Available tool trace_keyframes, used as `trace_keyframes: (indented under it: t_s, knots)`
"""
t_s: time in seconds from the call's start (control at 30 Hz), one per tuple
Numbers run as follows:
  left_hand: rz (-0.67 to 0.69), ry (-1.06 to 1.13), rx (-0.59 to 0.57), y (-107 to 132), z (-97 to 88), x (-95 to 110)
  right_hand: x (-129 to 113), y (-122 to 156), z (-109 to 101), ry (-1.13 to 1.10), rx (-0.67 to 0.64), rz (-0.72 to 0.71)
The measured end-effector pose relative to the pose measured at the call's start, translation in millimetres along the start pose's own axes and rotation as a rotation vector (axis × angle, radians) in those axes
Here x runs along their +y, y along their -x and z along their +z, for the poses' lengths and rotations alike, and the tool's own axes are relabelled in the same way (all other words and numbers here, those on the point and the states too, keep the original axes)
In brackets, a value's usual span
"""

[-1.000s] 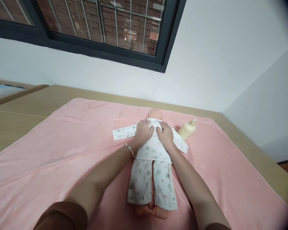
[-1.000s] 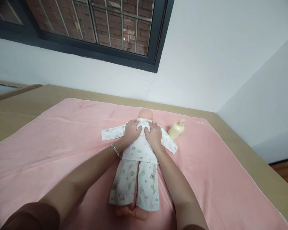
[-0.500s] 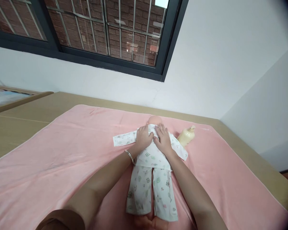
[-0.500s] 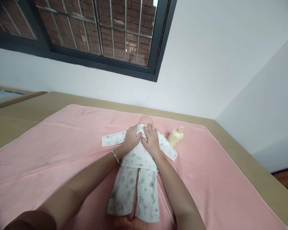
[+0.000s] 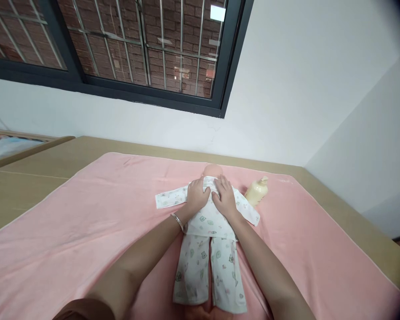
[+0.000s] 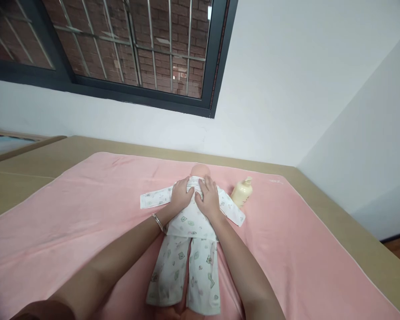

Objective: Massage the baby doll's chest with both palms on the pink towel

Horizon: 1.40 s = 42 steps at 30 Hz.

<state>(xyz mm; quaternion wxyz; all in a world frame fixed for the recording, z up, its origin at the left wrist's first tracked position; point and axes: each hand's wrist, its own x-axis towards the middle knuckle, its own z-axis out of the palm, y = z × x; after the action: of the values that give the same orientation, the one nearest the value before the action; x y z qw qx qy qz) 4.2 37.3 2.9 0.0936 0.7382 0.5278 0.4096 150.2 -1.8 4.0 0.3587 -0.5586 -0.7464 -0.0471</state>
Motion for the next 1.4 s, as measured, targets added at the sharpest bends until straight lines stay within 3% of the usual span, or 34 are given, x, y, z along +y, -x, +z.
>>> trace_keyframes:
  t_s: [0.1,0.3,0.43,0.5,0.63,0.7,1.13,1.3,1.4]
  knots:
    - [0.004,-0.012,0.0,-0.2,-0.3,-0.4,1.2,0.9,0.7,0.026,0.125,-0.03]
    - [0.015,-0.013,-0.007,-0.9,-0.3,-1.6,1.7,-1.5,-0.5,-0.02,-0.108,-0.094]
    - [0.003,-0.007,-0.005,-0.9,-0.3,-1.5,-0.1,1.9,-0.9,0.032,0.1,-0.044]
    - [-0.005,-0.004,-0.009,-0.8,-0.9,-1.1,-1.3,2.5,-2.4,0.054,0.137,-0.017]
    - [0.004,-0.012,-0.017,-1.1,-2.1,-0.5,-3.8,-2.8,-8.4,0.025,-0.163,-0.064]
    - [-0.001,-0.015,-0.024,-1.3,-2.2,-0.7,-4.9,-5.9,-11.0,0.021,-0.241,-0.079]
    - [0.027,-0.027,-0.083,-6.0,-6.3,-1.0,1.7,-8.3,-13.1,-0.02,-0.235,-0.098]
    - [0.101,-0.006,-0.096,-2.7,-11.9,-0.4,-7.3,-9.4,-20.4,0.002,-0.261,-0.093]
    - [0.069,0.021,-0.075,-1.3,-13.6,2.7,-15.6,-11.7,-29.3,0.016,-0.285,-0.078]
